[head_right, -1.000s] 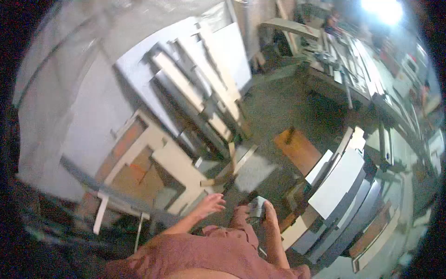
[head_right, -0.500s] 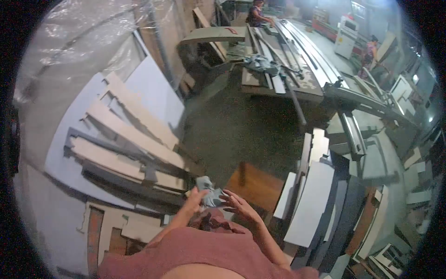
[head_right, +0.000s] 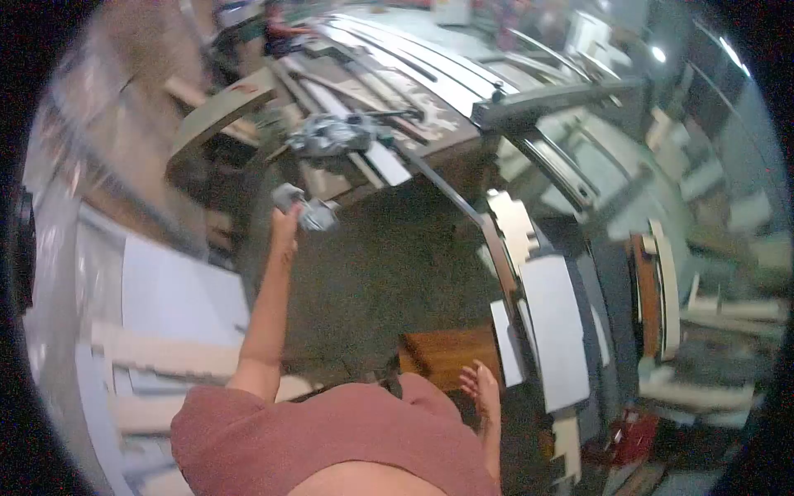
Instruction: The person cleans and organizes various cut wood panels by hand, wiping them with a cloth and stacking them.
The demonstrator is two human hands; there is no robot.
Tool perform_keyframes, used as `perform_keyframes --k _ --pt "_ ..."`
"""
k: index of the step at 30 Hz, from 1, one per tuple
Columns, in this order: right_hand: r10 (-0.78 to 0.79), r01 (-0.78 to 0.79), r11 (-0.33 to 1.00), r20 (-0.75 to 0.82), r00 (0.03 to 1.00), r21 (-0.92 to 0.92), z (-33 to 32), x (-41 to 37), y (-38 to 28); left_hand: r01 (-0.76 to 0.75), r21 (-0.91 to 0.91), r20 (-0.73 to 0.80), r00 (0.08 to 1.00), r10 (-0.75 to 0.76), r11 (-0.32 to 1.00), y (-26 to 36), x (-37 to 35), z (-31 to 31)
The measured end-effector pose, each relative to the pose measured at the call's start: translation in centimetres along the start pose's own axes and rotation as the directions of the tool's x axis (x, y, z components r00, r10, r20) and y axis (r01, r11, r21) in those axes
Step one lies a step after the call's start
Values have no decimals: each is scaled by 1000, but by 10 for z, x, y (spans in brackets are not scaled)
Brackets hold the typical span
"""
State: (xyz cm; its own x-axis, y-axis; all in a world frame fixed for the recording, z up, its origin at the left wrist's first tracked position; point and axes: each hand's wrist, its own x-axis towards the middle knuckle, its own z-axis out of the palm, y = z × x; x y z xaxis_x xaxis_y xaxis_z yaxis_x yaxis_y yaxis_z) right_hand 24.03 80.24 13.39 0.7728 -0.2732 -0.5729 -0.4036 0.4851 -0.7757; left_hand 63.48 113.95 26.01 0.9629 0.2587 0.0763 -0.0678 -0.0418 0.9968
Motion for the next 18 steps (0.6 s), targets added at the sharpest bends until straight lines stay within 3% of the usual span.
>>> perform_keyframes --k 1,3,4,5,6,7,8,9,10,11,12,13,14,15,16,17,18 --pt "-22 23 999 -32 999 36 11 4 5 66 -9 3 998 -66 998 -6 39 8" --pt "-29 34 999 -132 991 33 34 -2 7 -7 -107 192 981 27 994 -13 102 18" --pt "-29 38 997 -146 989 61 40 -4 13 -277 439 175 959 222 854 -49 163 16" --pt "-28 45 994 -169 985 99 45 -11 22 -394 550 190 917 349 736 -73 206 18" --pt "26 -10 997 -206 978 79 50 -19 27 -455 529 190 886 422 716 -31 171 42" --pt "68 -56 997 -237 969 58 54 -24 32 -417 414 163 908 385 809 -73 218 52" --pt "75 -33 991 -326 943 133 57 -25 49 -515 401 315 854 415 757 -30 174 76" --pt "132 -98 989 -368 920 111 56 -19 69 -387 288 300 905 301 876 -45 167 97" --pt "178 -162 984 -388 904 74 38 -24 89 -386 257 491 842 224 886 -70 146 100" --pt "174 -142 984 -430 886 105 31 -28 102 -377 233 655 742 142 896 -91 135 114" --pt "246 -209 969 -500 830 130 25 -34 117 -488 107 677 674 296 866 -39 23 138" --pt "316 -273 948 -558 767 161 17 -41 137 -337 89 831 544 117 937 -64 -2 148" --pt "306 -232 952 -615 727 200 -1 -46 183 -561 110 883 434 178 820 -87 -46 153" --pt "300 -191 953 -665 685 233 -15 -59 228 -550 226 947 316 -50 804 -124 -74 151" --pt "379 -236 925 -713 590 297 -16 -76 251 -499 396 915 150 -374 771 -59 -136 147" --pt "451 -271 892 -745 492 361 -17 -92 272 36 597 802 16 -597 802 -118 -147 136" --pt "469 -230 883 -756 456 409 -19 -110 306 -171 578 773 -198 -602 798 -115 -175 129"
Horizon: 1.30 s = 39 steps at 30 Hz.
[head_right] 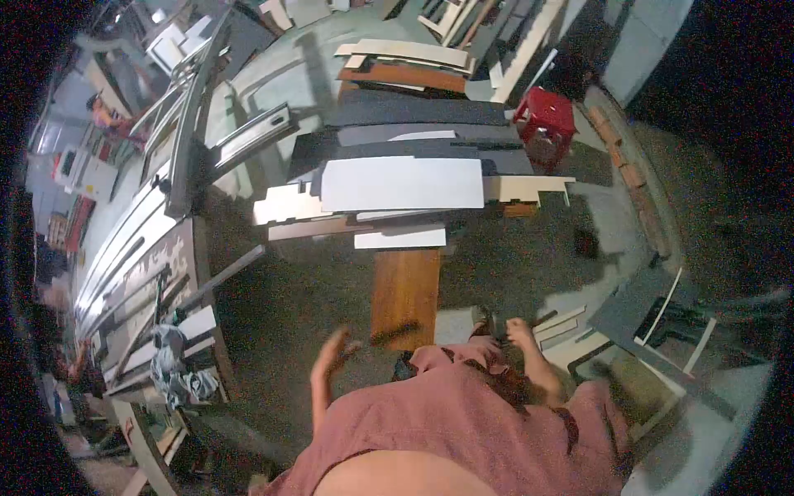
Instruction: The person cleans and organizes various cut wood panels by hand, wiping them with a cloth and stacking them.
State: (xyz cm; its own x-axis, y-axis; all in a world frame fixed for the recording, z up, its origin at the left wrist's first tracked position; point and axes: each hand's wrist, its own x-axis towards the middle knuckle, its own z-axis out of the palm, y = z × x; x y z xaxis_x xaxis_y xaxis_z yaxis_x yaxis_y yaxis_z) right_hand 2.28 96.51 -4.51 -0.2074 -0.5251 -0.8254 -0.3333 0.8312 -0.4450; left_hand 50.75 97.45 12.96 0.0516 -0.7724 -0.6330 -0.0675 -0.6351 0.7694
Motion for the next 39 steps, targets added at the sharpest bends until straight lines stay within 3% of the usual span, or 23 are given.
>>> perform_keyframes --k 1,2,3,4,5,6,7,10,12,13,15,16,19,22,25,27,28,31,33,34,35,37,39 --pt "20 -18 998 -35 999 60 -13 10 34 -17 205 212 977 -28 979 5 -2 20" --pt "25 -22 997 -40 999 79 -25 26 74 -22 220 222 975 -28 975 -92 28 21" --pt "40 -38 955 -1 999 294 -36 41 116 -474 507 439 861 257 720 -159 73 27" --pt "45 -56 864 34 998 500 -40 22 114 -488 512 465 849 250 707 -139 62 40" --pt "104 -116 969 -62 993 -220 -40 14 104 -173 306 303 950 76 936 -121 42 56" --pt "125 -120 935 -6 992 -335 -45 17 106 163 23 187 968 -165 986 -101 31 74" --pt "147 -110 887 49 988 -448 -49 23 107 158 43 200 966 -163 987 -112 35 77" --pt "-93 127 969 166 982 -210 -50 37 89 58 137 103 992 -73 989 -137 44 77" --pt "-74 43 992 272 959 118 -59 25 39 167 665 -71 984 -162 727 -63 20 103" --pt "-128 114 991 272 954 68 -66 35 20 157 680 -59 985 -160 716 -87 38 100" --pt "-236 230 972 285 929 54 -85 46 -13 -6 214 -31 999 13 977 -163 75 81" --pt "-350 300 927 231 908 223 -92 56 -17 76 37 -22 997 -75 996 -136 66 103" --pt "-409 365 878 86 909 309 -137 54 -29 75 161 129 987 -97 984 -99 72 150" --pt "-324 293 892 37 945 346 -184 52 4 35 239 277 955 -103 970 -89 51 289" --pt "-208 169 837 17 978 521 -214 72 93 -16 286 397 912 -104 958 -53 55 346" --pt "47 -77 504 61 997 860 -209 107 208 -53 313 483 869 -111 948 -21 69 361" --pt "58 -75 486 53 997 871 -204 124 240 -69 325 519 847 -116 943 -5 76 365" --pt "129 -23 771 -121 984 636 -156 107 425 -104 365 599 787 -148 925 46 97 369" --pt "129 -26 912 -224 966 410 -127 129 466 -119 382 634 756 -167 916 77 109 386" --pt "-103 102 458 -61 993 883 -117 106 477 -125 381 646 745 -167 916 97 119 414" --pt "-381 -5 -188 -69 922 982 -118 87 479 -132 372 656 737 -160 919 113 126 428" --pt "-389 -19 -148 -41 920 989 -114 86 465 -149 344 670 730 -132 927 134 133 411" --pt "-392 -28 -77 -5 920 997 -119 104 427 -168 300 675 733 -84 939 182 163 483"
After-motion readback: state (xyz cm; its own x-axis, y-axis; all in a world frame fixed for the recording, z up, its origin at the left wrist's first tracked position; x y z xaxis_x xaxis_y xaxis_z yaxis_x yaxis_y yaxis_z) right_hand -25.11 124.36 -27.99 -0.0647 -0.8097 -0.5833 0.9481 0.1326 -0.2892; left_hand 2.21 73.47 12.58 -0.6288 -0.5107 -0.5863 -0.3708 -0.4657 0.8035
